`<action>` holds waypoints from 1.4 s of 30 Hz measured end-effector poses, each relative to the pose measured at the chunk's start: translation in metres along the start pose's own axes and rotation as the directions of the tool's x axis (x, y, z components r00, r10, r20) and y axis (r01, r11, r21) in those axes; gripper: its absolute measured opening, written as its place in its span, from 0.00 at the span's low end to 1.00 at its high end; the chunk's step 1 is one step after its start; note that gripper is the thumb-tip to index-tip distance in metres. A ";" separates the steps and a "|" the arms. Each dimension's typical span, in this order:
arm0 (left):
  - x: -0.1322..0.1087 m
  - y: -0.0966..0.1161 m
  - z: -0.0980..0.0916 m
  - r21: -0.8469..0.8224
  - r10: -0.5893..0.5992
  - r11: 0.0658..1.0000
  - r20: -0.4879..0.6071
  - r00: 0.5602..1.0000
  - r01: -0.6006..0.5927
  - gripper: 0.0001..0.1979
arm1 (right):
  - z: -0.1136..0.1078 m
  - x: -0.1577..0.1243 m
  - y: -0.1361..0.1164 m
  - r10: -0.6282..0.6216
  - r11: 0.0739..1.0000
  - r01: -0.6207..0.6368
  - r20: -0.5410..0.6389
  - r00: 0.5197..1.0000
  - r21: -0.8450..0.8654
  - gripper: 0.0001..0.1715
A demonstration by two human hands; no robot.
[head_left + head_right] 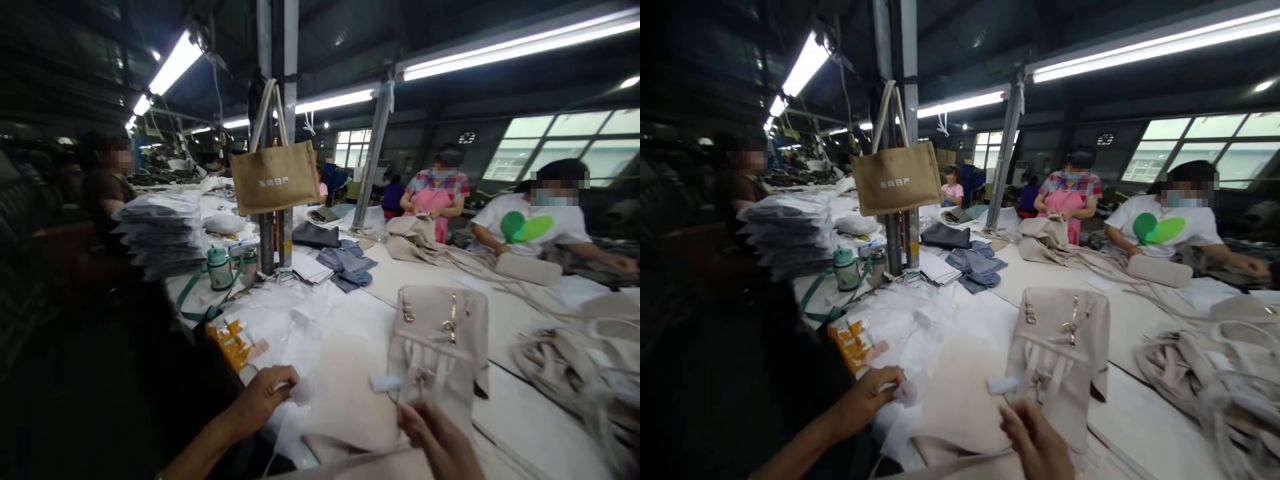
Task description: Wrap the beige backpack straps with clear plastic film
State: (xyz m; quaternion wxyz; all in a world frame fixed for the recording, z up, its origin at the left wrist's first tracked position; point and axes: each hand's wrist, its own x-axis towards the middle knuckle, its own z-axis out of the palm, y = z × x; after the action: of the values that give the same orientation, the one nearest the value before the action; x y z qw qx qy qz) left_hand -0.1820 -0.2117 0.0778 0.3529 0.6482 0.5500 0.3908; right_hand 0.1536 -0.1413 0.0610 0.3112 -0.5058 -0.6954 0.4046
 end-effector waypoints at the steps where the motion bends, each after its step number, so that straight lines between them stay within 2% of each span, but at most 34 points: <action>1: 0.000 0.000 0.000 0.031 0.011 0.999 0.011 1.000 -0.011 0.13 | 0.028 0.011 -0.015 -0.001 0.996 -0.005 0.058 0.998 0.090 0.22; 3: 0.000 -0.001 0.000 0.086 0.034 0.996 0.028 0.999 -0.036 0.12 | 0.079 0.029 -0.038 -0.033 0.974 0.004 0.126 0.992 0.225 0.23; 5: 0.001 -0.002 -0.002 0.120 0.044 0.992 0.046 0.998 -0.050 0.12 | 0.115 0.039 -0.052 -0.057 0.949 -0.007 0.193 0.979 0.314 0.24; 8: 0.002 -0.004 -0.004 0.154 0.032 0.987 0.061 0.998 -0.041 0.11 | 0.138 0.045 -0.059 -0.063 0.934 -0.043 0.281 0.958 0.355 0.12; 9: 0.002 -0.005 -0.004 0.162 0.018 0.986 0.059 0.998 -0.028 0.11 | 0.139 0.045 -0.060 -0.061 0.937 -0.042 0.281 0.958 0.346 0.09; 14: -0.011 -0.002 -0.004 0.090 -0.025 0.996 0.097 0.995 0.016 0.07 | 0.139 0.026 -0.063 -0.064 0.978 0.033 0.147 0.987 0.204 0.12; 16: -0.021 -0.001 -0.003 0.054 -0.033 0.998 0.146 0.989 0.025 0.05 | 0.146 0.013 -0.064 -0.088 0.985 0.064 0.142 0.986 0.162 0.12; 18: -0.032 -0.001 -0.003 0.093 -0.079 0.994 0.193 0.978 0.062 0.05 | 0.156 0.001 -0.064 -0.104 0.986 0.082 0.153 0.983 0.146 0.11; 20: -0.044 -0.001 -0.006 0.171 -0.162 0.977 0.226 0.961 0.125 0.05 | 0.163 -0.008 -0.065 -0.104 0.980 0.070 0.178 0.979 0.188 0.10; 23: -0.060 0.000 -0.014 0.258 -0.274 0.943 0.250 0.929 0.209 0.05 | 0.168 -0.018 -0.067 -0.113 0.931 0.003 0.281 0.953 0.366 0.07; 25: -0.068 0.005 -0.019 0.292 -0.298 0.930 0.251 0.921 0.222 0.07 | 0.169 -0.022 -0.070 -0.114 0.874 -0.081 0.366 0.924 0.478 0.06; 27: -0.071 0.011 -0.022 0.294 -0.287 0.931 0.229 0.930 0.215 0.07 | 0.168 -0.022 -0.074 -0.082 0.844 -0.155 0.409 0.909 0.514 0.06; 29: -0.069 0.017 -0.021 0.224 -0.254 0.952 0.197 0.947 0.209 0.06 | 0.167 -0.017 -0.078 -0.051 0.870 -0.156 0.400 0.915 0.467 0.07; 32: -0.060 0.020 -0.014 -0.004 -0.213 0.977 0.127 0.969 0.215 0.06 | 0.163 -0.003 -0.084 -0.073 0.947 -0.045 0.349 0.934 0.319 0.10; 36: -0.050 0.008 -0.003 -0.275 -0.252 0.930 0.007 0.968 0.244 0.03 | 0.160 0.020 -0.086 -0.115 0.986 0.069 0.317 0.942 0.152 0.12; 38: -0.048 0.000 0.000 -0.325 -0.277 0.910 -0.010 0.961 0.259 0.05 | 0.158 0.027 -0.080 -0.109 0.989 0.069 0.328 0.938 0.130 0.16; 40: -0.050 -0.008 -0.001 -0.337 -0.283 0.904 -0.011 0.959 0.262 0.06 | 0.155 0.029 -0.066 -0.086 0.995 0.068 0.287 0.954 0.070 0.19; 42: -0.053 -0.017 -0.002 -0.358 -0.283 0.898 -0.022 0.959 0.256 0.08 | 0.155 0.026 -0.046 -0.117 0.990 0.132 0.218 0.969 -0.056 0.14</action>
State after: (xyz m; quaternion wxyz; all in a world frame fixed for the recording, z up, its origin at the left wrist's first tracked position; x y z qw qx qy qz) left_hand -0.1957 -0.2612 0.0578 0.4932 0.4775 0.5683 0.4536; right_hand -0.0049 -0.1625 0.0274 0.2414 -0.4252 -0.7689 0.4119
